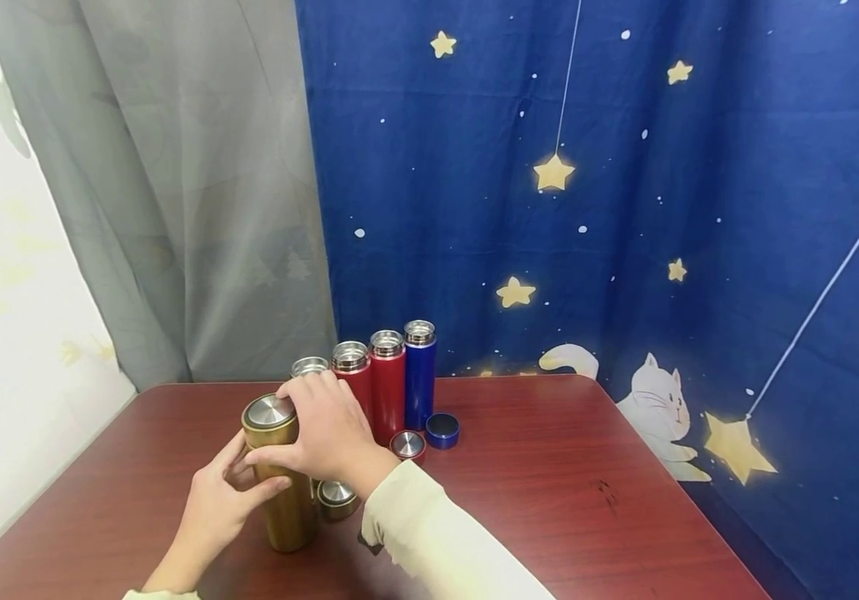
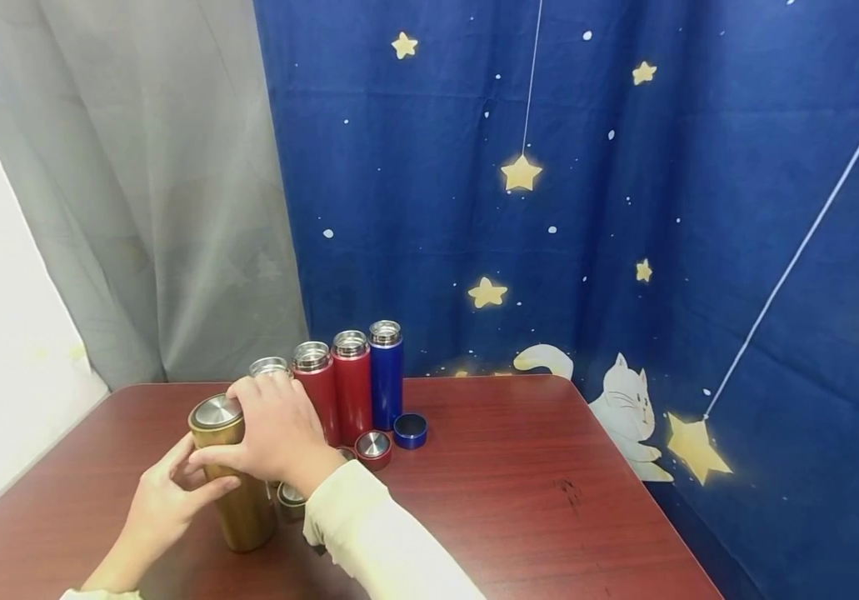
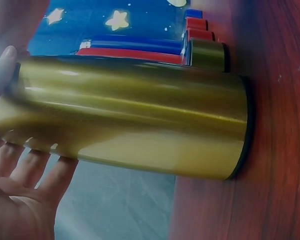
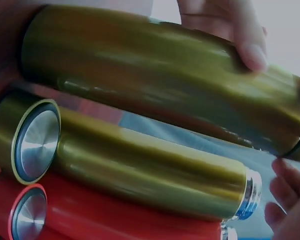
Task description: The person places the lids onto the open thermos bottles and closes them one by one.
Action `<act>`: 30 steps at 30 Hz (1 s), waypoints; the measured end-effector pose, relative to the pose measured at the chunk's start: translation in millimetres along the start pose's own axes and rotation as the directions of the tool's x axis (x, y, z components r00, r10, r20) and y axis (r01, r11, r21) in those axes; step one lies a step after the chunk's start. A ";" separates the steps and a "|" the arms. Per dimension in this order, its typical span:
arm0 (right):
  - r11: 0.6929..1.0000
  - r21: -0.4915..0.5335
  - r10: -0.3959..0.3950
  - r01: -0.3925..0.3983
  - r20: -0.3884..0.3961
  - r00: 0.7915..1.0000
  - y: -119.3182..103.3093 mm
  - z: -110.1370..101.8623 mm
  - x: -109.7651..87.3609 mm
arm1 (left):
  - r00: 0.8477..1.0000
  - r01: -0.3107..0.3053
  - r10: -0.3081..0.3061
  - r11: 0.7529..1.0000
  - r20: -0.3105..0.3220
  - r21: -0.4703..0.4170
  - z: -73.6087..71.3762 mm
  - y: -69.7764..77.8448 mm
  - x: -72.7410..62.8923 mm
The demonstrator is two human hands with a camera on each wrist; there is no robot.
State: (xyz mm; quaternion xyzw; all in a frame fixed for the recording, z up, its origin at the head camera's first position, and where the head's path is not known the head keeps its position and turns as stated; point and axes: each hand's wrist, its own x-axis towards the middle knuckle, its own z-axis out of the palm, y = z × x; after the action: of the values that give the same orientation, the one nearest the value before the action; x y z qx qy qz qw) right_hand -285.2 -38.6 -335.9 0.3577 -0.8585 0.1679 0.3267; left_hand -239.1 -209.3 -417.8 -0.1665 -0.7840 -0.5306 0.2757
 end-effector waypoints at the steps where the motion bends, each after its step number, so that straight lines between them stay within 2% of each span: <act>1: 0.999 0.049 0.000 -0.001 0.022 1.000 2.1 -0.4 -0.2 | 1.000 -0.006 0.007 1.000 0.014 -0.024 0.0 -0.6 0.5; 3: 0.983 0.183 -0.013 -0.002 0.078 0.997 6.6 -1.4 -0.8 | 0.999 -0.020 0.023 0.997 0.042 -0.069 -0.6 -2.6 1.5; 5: 0.939 0.345 -0.037 -0.015 0.144 0.989 11.4 -2.4 -1.6 | 0.996 -0.034 0.042 0.993 0.075 -0.111 -1.8 -5.4 3.0; 8: 0.826 0.562 -0.093 -0.053 0.228 0.969 17.7 -3.3 -2.5 | 0.990 -0.036 0.059 0.984 0.125 -0.175 -4.6 -9.3 5.5; 11: 0.697 0.707 -0.129 -0.118 0.286 0.949 22.0 -2.6 -2.3 | 0.986 -0.025 0.062 0.974 0.158 -0.225 -7.2 -11.4 7.4; 13: 0.648 0.747 -0.139 -0.148 0.307 0.942 23.8 -2.4 -1.7 | 0.984 -0.015 0.059 0.967 0.166 -0.255 -8.4 -11.7 7.9; 14: 0.635 0.755 -0.136 -0.163 0.317 0.939 24.4 -2.4 -1.4 | 0.984 -0.014 0.059 0.965 0.167 -0.262 -8.8 -11.6 8.0; 15: 0.630 0.756 -0.130 -0.174 0.324 0.937 24.8 -2.6 -1.2 | 0.984 -0.010 0.058 0.963 0.167 -0.271 -9.0 -11.3 8.1; 16: 0.641 0.747 -0.122 -0.176 0.326 0.938 25.1 -3.0 -1.1 | 0.984 -0.006 0.055 0.959 0.167 -0.284 -9.1 -10.7 8.1; 20: 0.714 0.683 -0.092 -0.154 0.308 0.947 24.9 -4.9 -0.9 | 0.986 -0.005 0.053 0.959 0.159 -0.285 -8.1 -8.3 7.5; 26: 0.811 0.576 -0.047 -0.105 0.243 0.969 22.1 -4.4 -2.7 | 0.994 -0.011 0.033 0.979 0.107 -0.201 -4.4 -4.8 4.7; 30: 0.860 0.507 -0.040 -0.061 0.186 0.982 18.9 -3.3 -2.5 | 0.998 -0.008 0.017 0.990 0.061 -0.144 -1.8 -2.3 3.1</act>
State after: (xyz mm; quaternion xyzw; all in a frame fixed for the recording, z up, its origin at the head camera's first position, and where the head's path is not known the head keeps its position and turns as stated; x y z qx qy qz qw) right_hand -296.1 -22.6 -336.2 0.4413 -0.8123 0.3562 0.1361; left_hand -242.4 -211.9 -417.1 -0.2074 -0.7508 -0.5786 0.2419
